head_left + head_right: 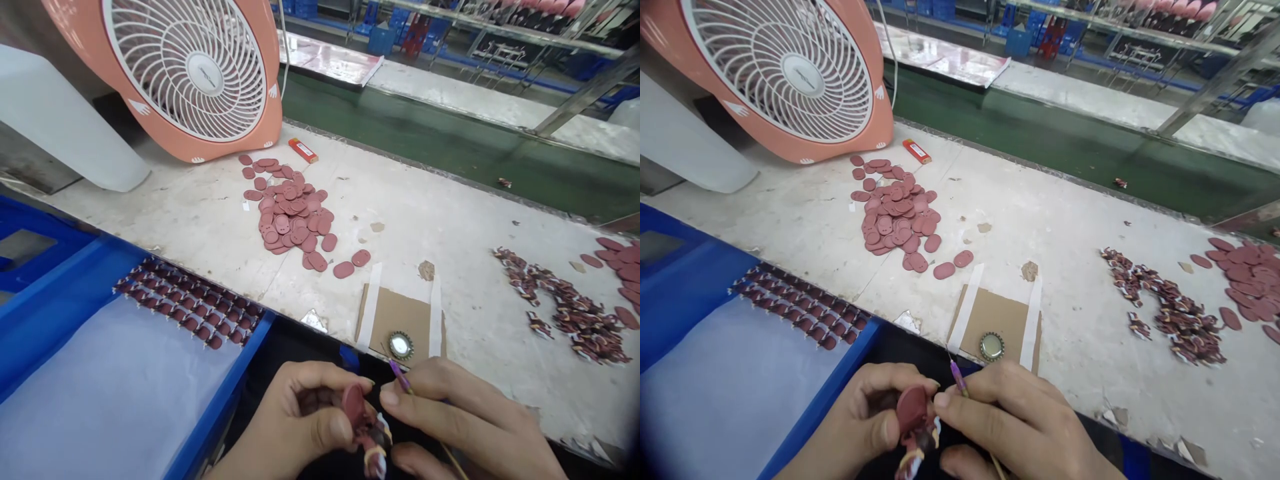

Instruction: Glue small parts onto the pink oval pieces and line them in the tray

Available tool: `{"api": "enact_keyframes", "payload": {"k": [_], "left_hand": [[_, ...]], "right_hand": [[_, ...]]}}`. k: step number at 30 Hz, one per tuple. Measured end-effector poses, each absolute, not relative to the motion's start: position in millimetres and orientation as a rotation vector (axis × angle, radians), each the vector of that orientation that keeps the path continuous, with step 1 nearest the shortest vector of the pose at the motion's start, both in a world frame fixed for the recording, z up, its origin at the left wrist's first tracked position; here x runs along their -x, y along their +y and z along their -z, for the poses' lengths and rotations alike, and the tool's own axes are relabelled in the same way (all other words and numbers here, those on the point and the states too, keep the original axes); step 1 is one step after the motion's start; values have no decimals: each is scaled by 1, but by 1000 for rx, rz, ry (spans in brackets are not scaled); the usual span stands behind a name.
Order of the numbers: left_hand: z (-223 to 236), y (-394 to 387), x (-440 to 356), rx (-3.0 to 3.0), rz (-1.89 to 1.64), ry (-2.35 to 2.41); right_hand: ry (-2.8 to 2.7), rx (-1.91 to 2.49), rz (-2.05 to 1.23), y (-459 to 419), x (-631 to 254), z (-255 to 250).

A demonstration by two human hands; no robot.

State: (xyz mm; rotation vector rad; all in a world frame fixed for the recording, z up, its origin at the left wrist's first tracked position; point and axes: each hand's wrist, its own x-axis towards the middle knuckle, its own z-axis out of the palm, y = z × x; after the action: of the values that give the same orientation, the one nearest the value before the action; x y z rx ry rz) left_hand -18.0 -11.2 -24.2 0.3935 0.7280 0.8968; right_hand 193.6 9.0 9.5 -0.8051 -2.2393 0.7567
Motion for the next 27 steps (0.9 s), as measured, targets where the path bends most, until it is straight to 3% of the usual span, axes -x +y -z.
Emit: {"api": "enact_keyframes", "payload": {"k": [3,10,17,21,27], "left_hand": [[32,-11,15,-232,-812,658],[29,-8,13,63,-717,696],[30,-6,10,85,-729,697],[34,-10,15,-150,-846,822],[28,-22,23,-584,-1313,1056]], "right_hand": [[-2181,787,-738,11,-186,1],[-2001,913,-1065,13,-178,4],[-2008,994,-1067,16,-173,0],[-2068,1017,-819,10,-172,4],[-2171,1017,-84,5,-153,7]]}}
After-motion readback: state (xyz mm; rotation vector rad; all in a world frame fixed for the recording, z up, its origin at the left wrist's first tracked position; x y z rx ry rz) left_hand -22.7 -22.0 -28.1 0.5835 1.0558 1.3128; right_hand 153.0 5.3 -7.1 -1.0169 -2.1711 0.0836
